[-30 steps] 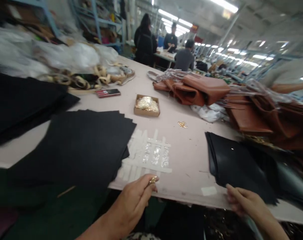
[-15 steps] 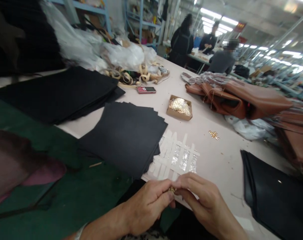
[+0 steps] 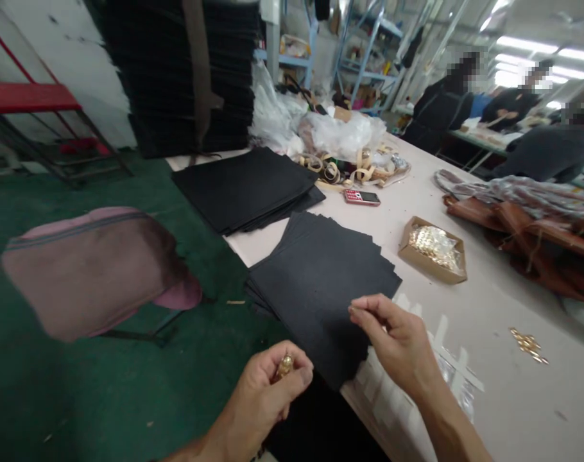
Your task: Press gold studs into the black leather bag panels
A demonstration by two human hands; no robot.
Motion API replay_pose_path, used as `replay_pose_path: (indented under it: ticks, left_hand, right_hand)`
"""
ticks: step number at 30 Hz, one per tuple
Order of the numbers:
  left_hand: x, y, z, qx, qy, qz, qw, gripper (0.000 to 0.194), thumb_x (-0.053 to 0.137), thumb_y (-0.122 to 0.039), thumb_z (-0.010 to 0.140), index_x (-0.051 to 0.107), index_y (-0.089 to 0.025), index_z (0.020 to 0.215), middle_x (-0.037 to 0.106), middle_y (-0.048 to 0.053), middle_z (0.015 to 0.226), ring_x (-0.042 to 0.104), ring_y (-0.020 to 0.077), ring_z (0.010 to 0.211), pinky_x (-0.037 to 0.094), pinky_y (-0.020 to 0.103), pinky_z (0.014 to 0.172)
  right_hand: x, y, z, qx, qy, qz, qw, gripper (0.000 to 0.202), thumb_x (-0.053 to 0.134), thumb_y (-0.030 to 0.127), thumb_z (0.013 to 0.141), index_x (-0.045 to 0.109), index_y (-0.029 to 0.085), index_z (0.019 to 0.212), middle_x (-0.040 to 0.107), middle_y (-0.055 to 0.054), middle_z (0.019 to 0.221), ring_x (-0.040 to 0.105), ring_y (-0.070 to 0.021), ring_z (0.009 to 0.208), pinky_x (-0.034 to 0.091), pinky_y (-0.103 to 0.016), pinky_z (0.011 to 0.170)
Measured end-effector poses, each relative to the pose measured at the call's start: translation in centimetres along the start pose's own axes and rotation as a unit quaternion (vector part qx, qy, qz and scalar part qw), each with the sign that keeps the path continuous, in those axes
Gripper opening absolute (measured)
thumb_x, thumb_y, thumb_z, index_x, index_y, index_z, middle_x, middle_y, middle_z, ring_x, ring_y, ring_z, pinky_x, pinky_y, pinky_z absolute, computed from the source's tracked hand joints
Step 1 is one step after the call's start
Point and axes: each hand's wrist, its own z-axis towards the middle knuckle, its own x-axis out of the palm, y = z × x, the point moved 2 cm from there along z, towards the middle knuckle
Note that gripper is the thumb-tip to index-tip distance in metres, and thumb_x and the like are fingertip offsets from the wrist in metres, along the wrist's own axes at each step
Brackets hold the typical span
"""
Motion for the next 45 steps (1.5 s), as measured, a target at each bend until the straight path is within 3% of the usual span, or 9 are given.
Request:
replay_pose_path:
  ticks: [5,9,17,21,25,30,34,37,45]
  left_hand:
    - [-2.1,2.6,0.6,0.001,-0.130,-0.048,0.990,0.045,0.064,-0.055,0.082,0.055,-0.020,0.108,0.053,-0.004,0.071,0.036,0.0054,0.050,0.027,0.017,0.044]
    - [-2.5,3.2,1.5,0.057,-0.141,-0.077,0.985,0.038,0.070,-0.052,0.079,0.059,-0.019,0.094,0.054,-0.003,0.075,0.048,0.0087,0.066,0.039,0.018,0.060]
    - [-1.8,1.1,0.9,0.041,-0.018,-0.189,0.981,0.024,0.065,-0.036,0.087,0.064,-0.023,0.107,0.066,0.001,0.094,0.059,0.0122,0.073,0.049,0.028,0.080]
    - [-1.4,0.6,0.9,0.018,0.006,-0.226,0.974,0.023,0.068,-0.032,0.084,0.067,-0.021,0.104,0.068,0.002,0.087,0.059,0.0122,0.070,0.051,0.031,0.082]
    - [-0.5,-1.0,0.8,0.008,0.014,-0.226,0.974,0.019,0.076,-0.029,0.076,0.070,-0.019,0.091,0.061,-0.004,0.066,0.046,0.0063,0.049,0.053,0.029,0.077]
    - [0.3,-2.0,1.4,-0.008,0.035,-0.221,0.975,0.033,0.076,-0.030,0.073,0.067,-0.018,0.103,0.067,0.002,0.084,0.053,0.0075,0.059,0.052,0.023,0.069]
    - [0.1,-1.1,2.0,-0.075,0.003,-0.166,0.983,0.033,0.073,-0.036,0.073,0.066,-0.014,0.097,0.061,-0.001,0.069,0.036,0.0025,0.041,0.025,0.014,0.035]
    - [0.0,-0.8,2.1,-0.091,-0.007,-0.162,0.983,0.028,0.071,-0.036,0.072,0.065,-0.014,0.088,0.047,-0.008,0.053,0.021,0.0005,0.034,0.013,0.014,0.032]
    - [-0.1,0.2,2.2,-0.104,-0.052,-0.134,0.984,0.037,0.070,-0.042,0.071,0.066,-0.013,0.094,0.056,-0.004,0.059,0.032,0.0024,0.037,0.019,0.014,0.032]
  right_hand:
    - [1.6,-1.5,5.6,-0.121,-0.022,-0.138,0.983,0.021,0.049,0.027,0.093,0.069,0.022,0.096,0.072,-0.003,0.090,0.066,-0.0189,0.082,0.049,-0.031,0.079]
    - [2.5,-2.4,5.6,-0.148,0.034,-0.181,0.972,0.024,0.044,0.029,0.096,0.066,0.023,0.093,0.070,-0.005,0.089,0.063,-0.0220,0.085,0.049,-0.036,0.079]
    - [-0.1,-2.6,-1.3,0.012,0.132,-0.096,0.987,0.022,0.049,0.038,0.094,0.068,0.027,0.090,0.069,0.000,0.084,0.064,-0.0179,0.078,0.049,-0.031,0.071]
    - [0.5,-2.3,-1.8,0.136,0.141,0.020,0.980,0.021,0.059,0.041,0.088,0.069,0.024,0.092,0.069,0.000,0.080,0.065,-0.0160,0.072,0.052,-0.028,0.068]
    - [2.3,-1.7,-0.3,0.199,0.177,0.133,0.955,0.020,0.064,0.038,0.083,0.069,0.019,0.086,0.065,0.001,0.068,0.062,-0.0125,0.061,0.052,-0.023,0.058]
    - [3.1,-1.1,1.2,0.217,0.213,0.151,0.941,0.018,0.064,0.036,0.080,0.068,0.019,0.084,0.051,0.007,0.052,0.048,-0.0070,0.042,0.044,-0.018,0.041]
    - [3.1,-1.0,1.7,0.214,0.229,0.164,0.935,0.020,0.067,0.038,0.077,0.068,0.019,0.083,0.051,0.007,0.056,0.044,-0.0049,0.038,0.041,-0.017,0.036]
    - [3.1,-0.9,1.8,0.216,0.238,0.172,0.931,0.021,0.069,0.038,0.075,0.068,0.018,0.082,0.051,0.007,0.056,0.044,-0.0047,0.038,0.042,-0.018,0.036]
    - [3.7,-1.4,1.7,0.238,0.224,0.210,0.922,0.024,0.071,0.037,0.074,0.059,0.019,0.085,0.051,0.009,0.052,0.048,-0.0072,0.036,0.043,-0.018,0.036]
